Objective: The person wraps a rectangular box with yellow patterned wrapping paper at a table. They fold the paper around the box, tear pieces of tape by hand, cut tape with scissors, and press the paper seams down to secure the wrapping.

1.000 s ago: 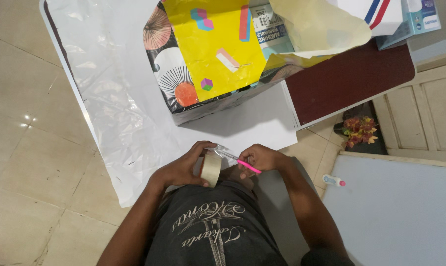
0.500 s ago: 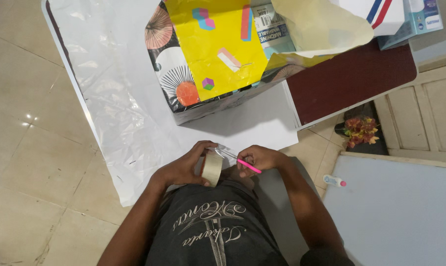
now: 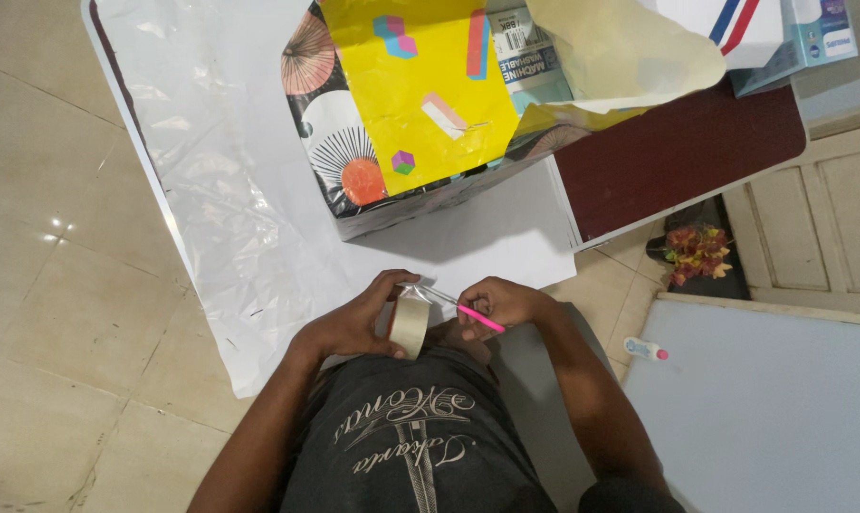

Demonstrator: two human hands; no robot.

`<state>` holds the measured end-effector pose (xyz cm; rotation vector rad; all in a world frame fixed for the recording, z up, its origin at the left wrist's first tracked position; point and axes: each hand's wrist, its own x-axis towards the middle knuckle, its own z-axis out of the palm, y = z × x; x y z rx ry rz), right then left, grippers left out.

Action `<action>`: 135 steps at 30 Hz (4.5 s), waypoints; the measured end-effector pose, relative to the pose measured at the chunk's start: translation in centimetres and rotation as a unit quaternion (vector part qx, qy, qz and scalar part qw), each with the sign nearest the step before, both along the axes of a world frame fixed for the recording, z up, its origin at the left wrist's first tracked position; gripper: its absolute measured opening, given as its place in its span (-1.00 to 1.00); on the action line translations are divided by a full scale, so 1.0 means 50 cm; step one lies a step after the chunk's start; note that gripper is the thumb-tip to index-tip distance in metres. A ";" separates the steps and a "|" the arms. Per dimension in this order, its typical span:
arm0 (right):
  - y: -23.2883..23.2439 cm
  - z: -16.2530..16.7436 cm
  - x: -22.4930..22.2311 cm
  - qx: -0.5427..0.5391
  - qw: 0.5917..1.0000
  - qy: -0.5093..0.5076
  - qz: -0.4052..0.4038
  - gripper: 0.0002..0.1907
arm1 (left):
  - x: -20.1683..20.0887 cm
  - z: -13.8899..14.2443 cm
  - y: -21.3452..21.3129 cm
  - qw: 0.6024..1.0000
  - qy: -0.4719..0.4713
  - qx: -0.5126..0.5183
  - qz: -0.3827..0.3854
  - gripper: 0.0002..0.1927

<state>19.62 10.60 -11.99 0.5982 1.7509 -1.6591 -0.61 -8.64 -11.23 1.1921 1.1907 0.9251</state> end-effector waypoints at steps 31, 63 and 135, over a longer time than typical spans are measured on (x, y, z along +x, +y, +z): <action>-0.008 0.017 -0.042 0.030 0.999 0.016 -0.005 -0.62 | -0.002 0.006 0.002 1.000 0.005 -0.019 -0.003 0.17; 0.012 -0.008 -0.023 0.005 0.999 0.021 0.036 -0.63 | 0.004 -0.024 -0.004 0.999 0.022 -0.026 0.004 0.23; -0.038 -0.066 0.118 0.289 0.907 0.100 -0.288 -0.78 | 0.064 -0.110 -0.067 0.961 -0.094 0.047 0.256 0.44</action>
